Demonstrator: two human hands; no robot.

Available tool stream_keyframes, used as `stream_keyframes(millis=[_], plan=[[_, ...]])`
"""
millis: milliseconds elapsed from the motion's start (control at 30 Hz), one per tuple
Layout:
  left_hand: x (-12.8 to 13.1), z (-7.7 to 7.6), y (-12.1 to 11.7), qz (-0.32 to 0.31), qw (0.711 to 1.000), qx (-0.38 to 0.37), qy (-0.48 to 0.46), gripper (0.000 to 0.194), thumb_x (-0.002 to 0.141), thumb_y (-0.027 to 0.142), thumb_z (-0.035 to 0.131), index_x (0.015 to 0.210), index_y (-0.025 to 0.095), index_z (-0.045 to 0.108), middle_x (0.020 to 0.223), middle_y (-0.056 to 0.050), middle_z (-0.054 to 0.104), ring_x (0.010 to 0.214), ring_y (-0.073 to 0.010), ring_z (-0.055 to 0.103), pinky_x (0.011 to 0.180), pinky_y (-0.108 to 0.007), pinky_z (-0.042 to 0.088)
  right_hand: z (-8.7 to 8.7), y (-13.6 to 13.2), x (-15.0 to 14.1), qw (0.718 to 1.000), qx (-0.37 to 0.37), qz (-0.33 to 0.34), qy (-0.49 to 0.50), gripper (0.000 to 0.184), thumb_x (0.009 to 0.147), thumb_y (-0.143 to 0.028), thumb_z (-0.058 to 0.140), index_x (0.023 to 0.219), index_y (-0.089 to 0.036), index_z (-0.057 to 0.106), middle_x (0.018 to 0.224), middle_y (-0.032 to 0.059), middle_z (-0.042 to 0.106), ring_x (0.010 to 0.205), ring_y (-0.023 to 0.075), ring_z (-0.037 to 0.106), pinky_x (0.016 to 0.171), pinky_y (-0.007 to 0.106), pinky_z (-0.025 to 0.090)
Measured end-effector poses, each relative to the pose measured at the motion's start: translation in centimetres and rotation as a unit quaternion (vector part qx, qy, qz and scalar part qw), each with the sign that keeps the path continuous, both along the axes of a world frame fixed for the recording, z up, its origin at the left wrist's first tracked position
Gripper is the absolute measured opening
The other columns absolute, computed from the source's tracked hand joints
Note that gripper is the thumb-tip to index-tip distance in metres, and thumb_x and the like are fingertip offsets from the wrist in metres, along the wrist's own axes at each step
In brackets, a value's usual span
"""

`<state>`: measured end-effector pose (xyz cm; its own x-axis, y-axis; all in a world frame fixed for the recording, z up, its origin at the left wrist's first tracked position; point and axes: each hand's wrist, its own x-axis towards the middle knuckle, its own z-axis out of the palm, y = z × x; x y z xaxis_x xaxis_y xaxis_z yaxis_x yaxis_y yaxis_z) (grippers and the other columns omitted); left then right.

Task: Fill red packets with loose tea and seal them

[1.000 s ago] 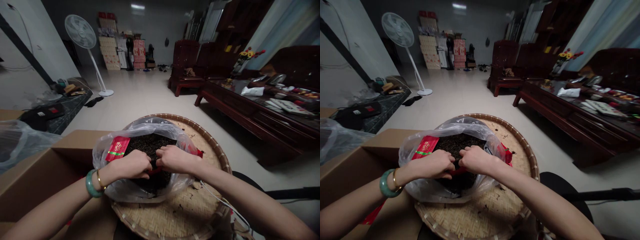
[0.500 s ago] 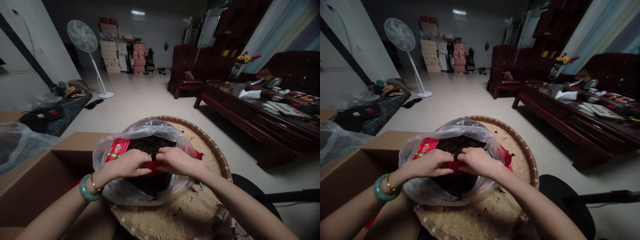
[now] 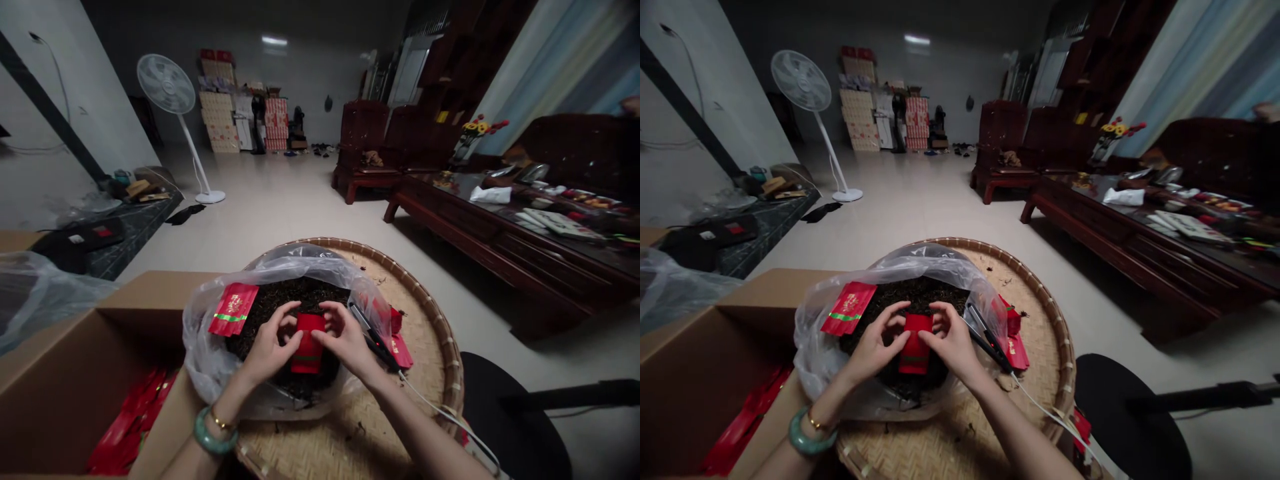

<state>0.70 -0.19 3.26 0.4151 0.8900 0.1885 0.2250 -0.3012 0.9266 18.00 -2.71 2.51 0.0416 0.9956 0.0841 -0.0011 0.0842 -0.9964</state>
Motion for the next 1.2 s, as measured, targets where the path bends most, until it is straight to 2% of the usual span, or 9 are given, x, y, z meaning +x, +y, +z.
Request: stream_keyframes(millis=[133,333,433,633,733,933,1033,1100,1200], plan=[[1.0,-1.5,-1.1,0.076,0.992,-0.068,-0.079,0.036,0.078,0.030,0.058,0.110,0.017,0.049,0.085,-0.004,0.066,0.074,-0.0148,0.063,0.065,-0.023,0.050,-1.3,-0.6,-0.6,0.993,-0.031,-0.047,0.099,0.040,0.059,-0.025,0.074,0.092,-0.021,0.051,0.075,-0.0013,0.060,0.067,0.0126,0.057,0.060,0.024,0.046],[1.7,-1.5,-1.8,0.122,0.973,-0.152,-0.125,0.037,0.068,0.036,0.070,0.096,0.013,0.065,0.085,-0.007,0.072,0.078,-0.0197,0.066,0.070,-0.026,0.053,-1.3,-1.7,-1.2,0.992,-0.029,-0.083,0.091,0.032,0.059,-0.025,0.075,0.085,-0.019,0.058,0.079,0.0008,0.063,0.067,0.0132,0.057,0.056,0.022,0.044],[1.9,-1.9,-2.0,0.120,0.958,-0.197,-0.168,0.028,0.063,0.036,0.074,0.078,0.012,0.068,0.076,-0.005,0.072,0.068,-0.0160,0.065,0.064,-0.023,0.052,-1.6,-1.9,-0.9,0.993,-0.043,-0.084,0.076,0.027,0.059,-0.029,0.075,0.079,-0.018,0.060,0.073,0.0008,0.063,0.064,0.0131,0.056,0.058,0.024,0.045],[2.1,-2.9,-2.6,0.140,0.923,-0.260,-0.245,0.031,0.059,0.038,0.078,0.069,0.013,0.062,0.060,0.000,0.067,0.051,-0.0094,0.058,0.052,-0.017,0.046,-2.0,-1.9,-0.8,0.989,-0.093,-0.070,0.088,0.028,0.055,-0.036,0.077,0.068,-0.017,0.061,0.061,-0.0019,0.060,0.055,0.0112,0.052,0.055,0.024,0.043],[2.1,-3.1,-2.7,0.136,0.925,-0.268,-0.231,0.032,0.059,0.038,0.078,0.069,0.013,0.062,0.059,0.001,0.067,0.050,-0.0096,0.058,0.050,-0.018,0.046,-1.9,-1.8,-1.0,0.986,-0.121,-0.043,0.109,0.033,0.052,-0.037,0.079,0.073,-0.017,0.064,0.061,-0.0020,0.062,0.053,0.0108,0.052,0.054,0.024,0.043],[1.6,-2.6,-2.7,0.129,0.932,-0.278,-0.191,0.032,0.057,0.037,0.079,0.069,0.012,0.063,0.060,-0.001,0.068,0.051,-0.0102,0.058,0.051,-0.018,0.045,-1.8,-1.6,-0.8,0.983,-0.151,-0.051,0.088,0.031,0.050,-0.041,0.080,0.059,-0.014,0.066,0.049,-0.0023,0.058,0.045,0.0081,0.045,0.046,0.022,0.036],[1.3,-2.2,-2.5,0.118,0.934,-0.284,-0.181,0.039,0.057,0.036,0.079,0.085,0.012,0.065,0.058,0.001,0.067,0.050,-0.0105,0.058,0.051,-0.018,0.045,-1.6,-1.6,-0.8,0.982,-0.161,-0.048,0.090,0.031,0.050,-0.041,0.080,0.058,-0.014,0.066,0.048,-0.0024,0.058,0.044,0.0078,0.045,0.045,0.021,0.036],[1.1,-2.1,-2.2,0.081,0.934,-0.303,-0.171,0.045,0.057,0.036,0.079,0.093,0.012,0.066,0.057,0.002,0.066,0.054,-0.0120,0.060,0.054,-0.019,0.046,-1.4,-1.6,-0.9,0.981,-0.167,-0.043,0.089,0.032,0.049,-0.042,0.080,0.058,-0.014,0.066,0.049,-0.0021,0.059,0.044,0.0079,0.046,0.045,0.021,0.036],[0.9,-2.1,-1.8,0.038,0.930,-0.337,-0.144,0.038,0.055,0.040,0.080,0.076,0.011,0.068,0.057,-0.001,0.067,0.055,-0.0145,0.062,0.054,-0.021,0.047,-1.2,-1.6,-0.9,0.981,-0.178,-0.015,0.074,0.033,0.049,-0.042,0.080,0.059,-0.014,0.067,0.050,-0.0018,0.060,0.044,0.0079,0.047,0.045,0.021,0.038]])
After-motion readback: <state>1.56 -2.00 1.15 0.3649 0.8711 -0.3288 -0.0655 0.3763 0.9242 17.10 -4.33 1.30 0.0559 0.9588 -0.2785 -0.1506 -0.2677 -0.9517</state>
